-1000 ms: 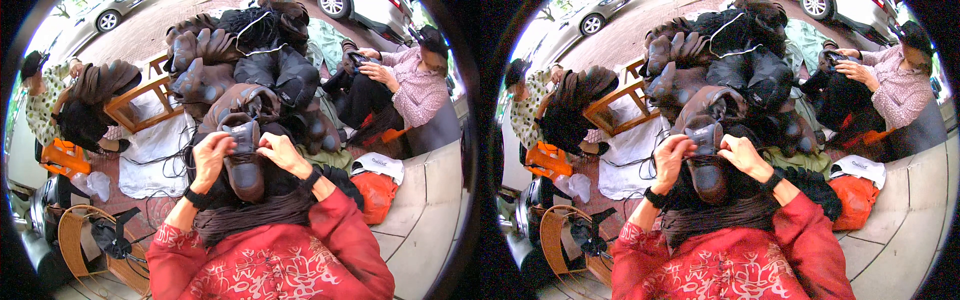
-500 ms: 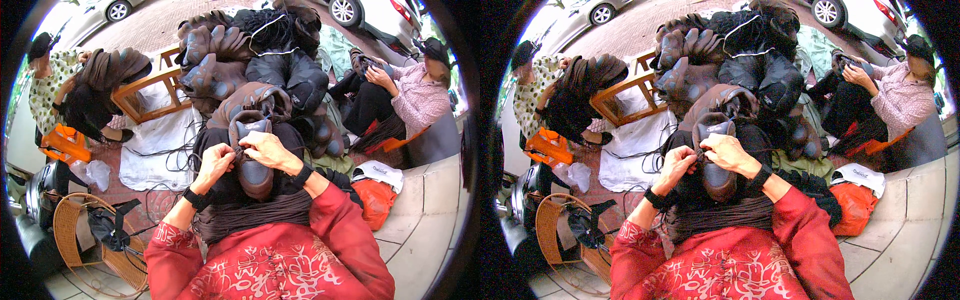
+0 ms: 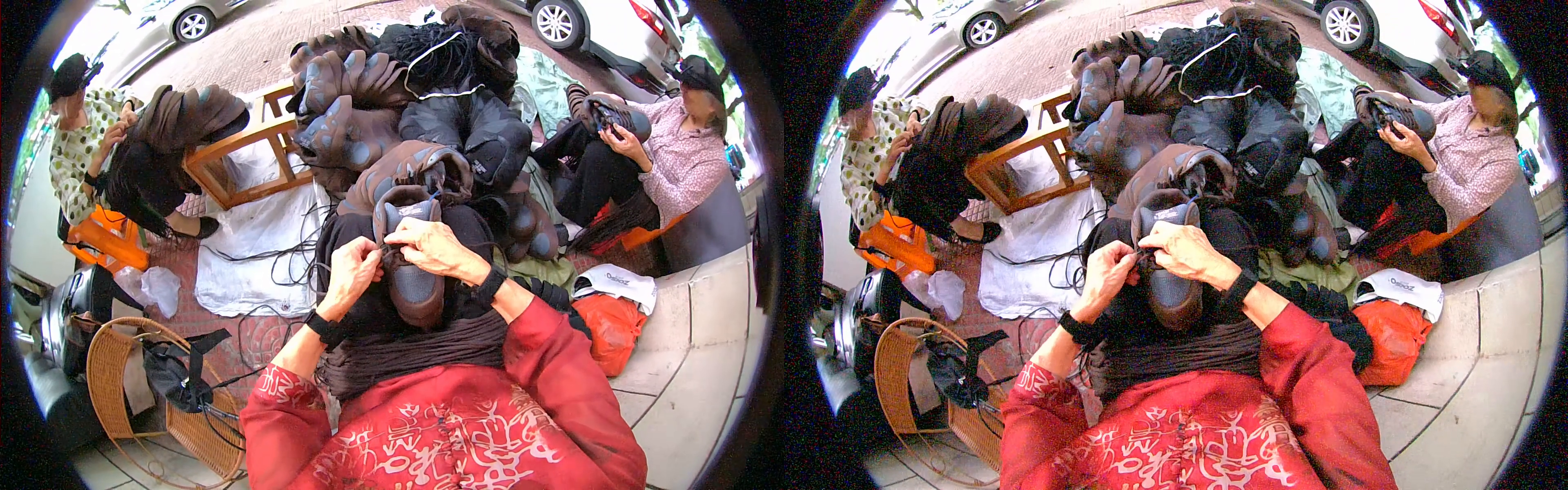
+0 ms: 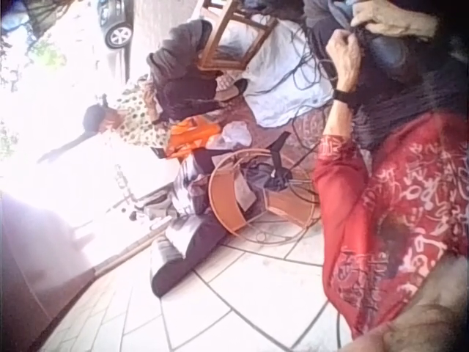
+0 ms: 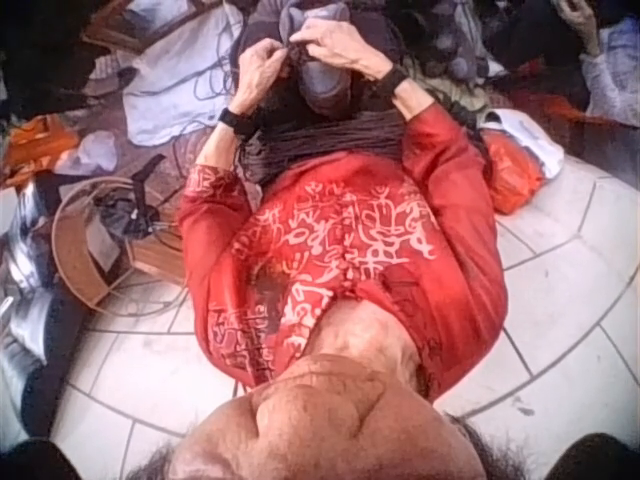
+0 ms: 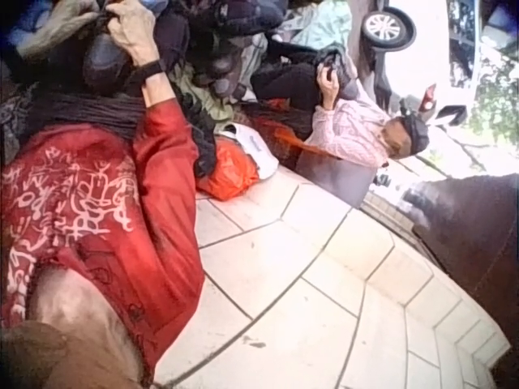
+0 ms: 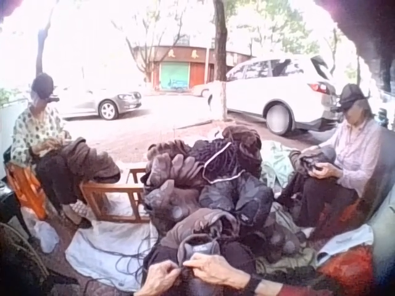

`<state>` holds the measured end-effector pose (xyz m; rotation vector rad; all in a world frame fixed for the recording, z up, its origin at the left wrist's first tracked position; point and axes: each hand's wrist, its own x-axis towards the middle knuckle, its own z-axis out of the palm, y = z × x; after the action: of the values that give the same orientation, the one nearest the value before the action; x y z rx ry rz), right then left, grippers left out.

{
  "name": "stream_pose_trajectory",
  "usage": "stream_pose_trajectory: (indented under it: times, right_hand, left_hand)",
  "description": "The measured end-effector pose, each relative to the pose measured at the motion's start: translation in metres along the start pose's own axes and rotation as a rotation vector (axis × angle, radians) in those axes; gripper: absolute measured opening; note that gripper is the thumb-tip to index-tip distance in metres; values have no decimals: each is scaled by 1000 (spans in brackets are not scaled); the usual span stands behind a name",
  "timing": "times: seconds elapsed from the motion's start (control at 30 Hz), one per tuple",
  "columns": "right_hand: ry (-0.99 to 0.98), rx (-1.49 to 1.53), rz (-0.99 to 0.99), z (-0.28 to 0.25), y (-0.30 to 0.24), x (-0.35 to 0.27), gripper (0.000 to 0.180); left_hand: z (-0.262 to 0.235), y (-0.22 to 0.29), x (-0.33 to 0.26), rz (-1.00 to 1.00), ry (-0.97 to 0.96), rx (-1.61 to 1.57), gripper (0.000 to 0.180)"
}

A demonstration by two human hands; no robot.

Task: Lacing a brown leather boot by threading laces through eyelets.

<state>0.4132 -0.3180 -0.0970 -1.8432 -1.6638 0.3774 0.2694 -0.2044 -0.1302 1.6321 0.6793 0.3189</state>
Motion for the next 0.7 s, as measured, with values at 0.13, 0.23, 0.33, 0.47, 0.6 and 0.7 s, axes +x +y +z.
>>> stream_pose_trajectory:
  times: [0.13, 0.23, 0.33, 0.47, 0.6, 0.7]
  right_hand:
    - [-5, -7, -17, 3, 2, -1, 26]
    - [35, 12, -4, 2, 4, 4, 24]
    - [122, -94, -18, 14, 7, 5, 15]
    - [182, -314, -169, 13, 5, 2, 9]
    - [384, -876, -123, -72, -2, -8, 6]
    - [848, -809, 279, -176, 71, -45, 16]
  left_hand:
    - [7, -1, -2, 117, 33, 96, 11]
    - [6, 1, 7, -10, -71, -130, 10]
    - [1, 4, 5, -81, -105, -258, 8]
    - [0, 12, 4, -56, -89, -206, 11]
    - [-19, -6, 5, 71, -254, -69, 5]
    - [-24, 12, 6, 99, -398, 170, 16]
